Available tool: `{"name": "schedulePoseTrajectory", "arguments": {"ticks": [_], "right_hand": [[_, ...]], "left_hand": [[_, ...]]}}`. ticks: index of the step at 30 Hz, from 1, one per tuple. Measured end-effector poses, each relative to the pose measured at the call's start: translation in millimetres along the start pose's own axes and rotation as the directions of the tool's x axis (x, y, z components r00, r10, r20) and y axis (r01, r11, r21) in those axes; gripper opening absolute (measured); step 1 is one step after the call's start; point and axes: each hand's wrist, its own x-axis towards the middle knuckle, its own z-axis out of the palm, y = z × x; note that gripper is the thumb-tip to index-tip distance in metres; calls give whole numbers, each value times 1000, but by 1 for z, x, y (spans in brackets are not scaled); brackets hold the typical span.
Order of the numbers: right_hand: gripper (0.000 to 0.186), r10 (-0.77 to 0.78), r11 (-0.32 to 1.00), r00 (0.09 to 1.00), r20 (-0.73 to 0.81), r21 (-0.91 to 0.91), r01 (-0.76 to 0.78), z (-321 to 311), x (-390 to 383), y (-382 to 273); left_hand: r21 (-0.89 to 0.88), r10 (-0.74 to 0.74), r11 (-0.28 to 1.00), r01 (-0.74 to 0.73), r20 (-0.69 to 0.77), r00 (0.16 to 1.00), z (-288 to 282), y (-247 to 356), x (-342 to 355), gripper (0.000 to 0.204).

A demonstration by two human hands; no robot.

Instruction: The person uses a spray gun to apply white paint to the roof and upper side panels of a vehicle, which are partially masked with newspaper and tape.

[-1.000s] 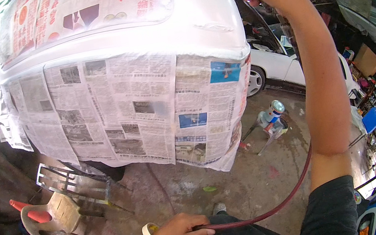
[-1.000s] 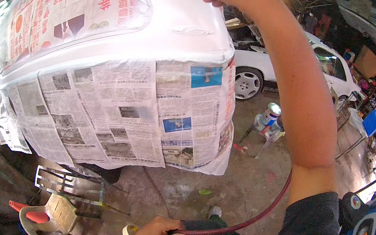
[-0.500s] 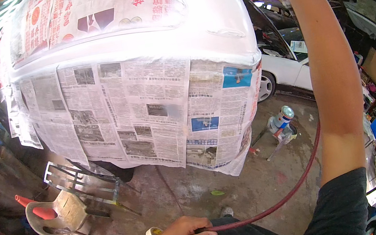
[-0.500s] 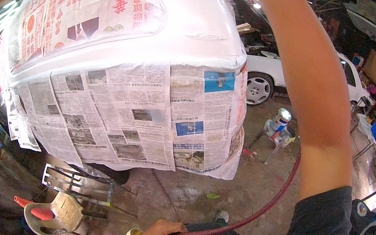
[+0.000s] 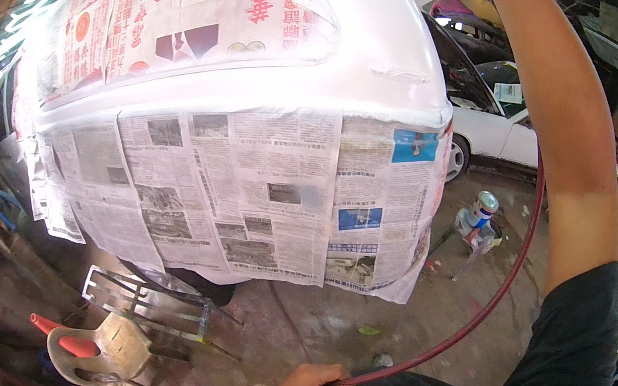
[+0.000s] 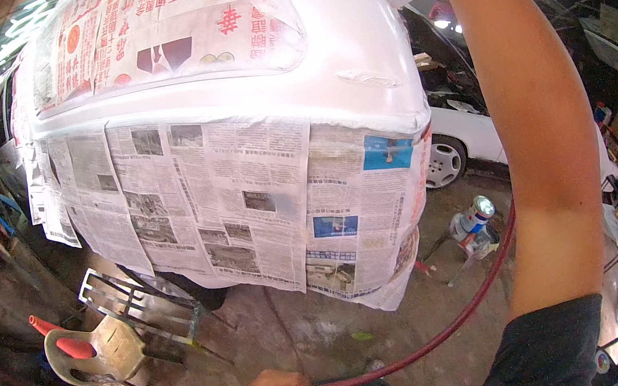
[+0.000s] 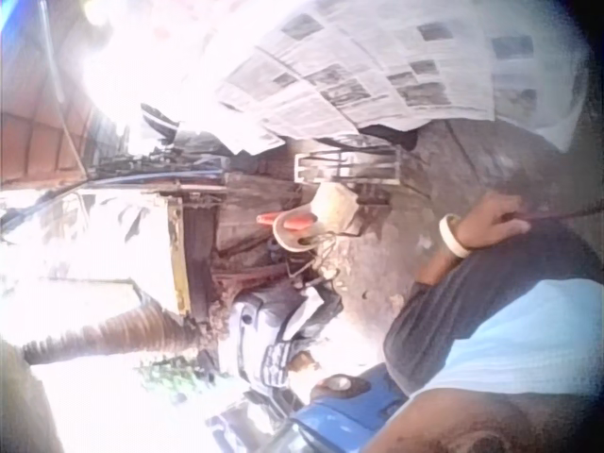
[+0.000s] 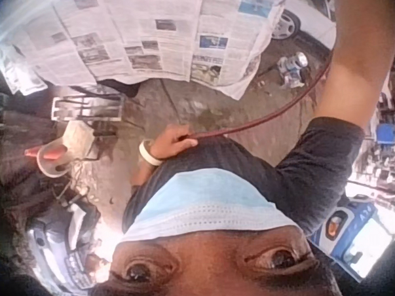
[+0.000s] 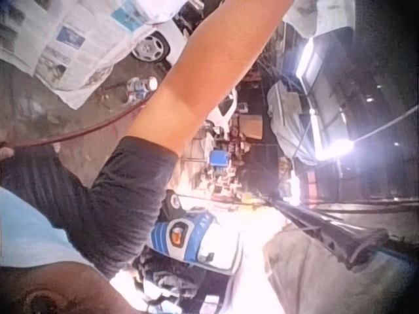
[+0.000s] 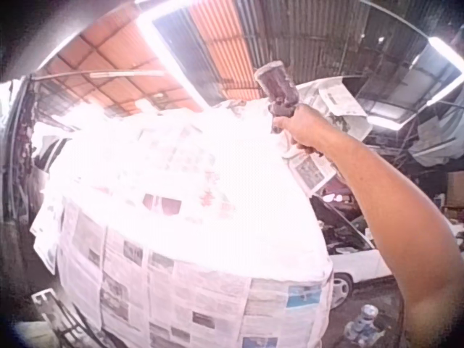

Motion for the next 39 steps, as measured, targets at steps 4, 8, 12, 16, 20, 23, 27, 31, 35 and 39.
{"name": "schedulePoseTrajectory", "arguments": {"ticks": [4,8,12,16,20,23,27,31,35,39], "right_hand": [[28,-2,988,996,94,152,-12,17,19,-11],[26,-68,975,993,93,215,46,48,37,-36],[27,-28,975,990,135,224,-3,64,32,-79],[40,-68,943,987,143,332,17,63,76,-65],[36,120,982,990,68,139,-129,44,65,-102],[33,173,985,984,-29,31,-172,50,106,-75],[29,13,981,998,58,192,-23,98,119,-88],[28,-2,988,999,-52,152,10,112,151,-99],[32,-55,971,998,16,233,50,158,158,-142],[31,-92,929,995,35,363,73,165,171,-162]], "left_hand": [[7,-30,1000,30,-51,998,-3,-1,-9,28],[97,-30,995,38,-90,996,-5,3,-14,28],[34,-74,996,80,-159,985,-5,6,-23,29],[24,-71,997,76,-158,985,-13,2,-33,26],[11,61,998,-61,-338,939,-15,30,-47,28],[-95,93,986,-137,-364,927,-24,36,-44,27],[-133,-9,989,-62,-474,880,-26,41,-61,27],[-118,13,990,-78,-475,880,-35,39,-57,26],[-142,-45,989,-44,-570,820,-34,46,-63,26],[-197,-81,979,-41,-569,818,-32,36,-62,23]]}}
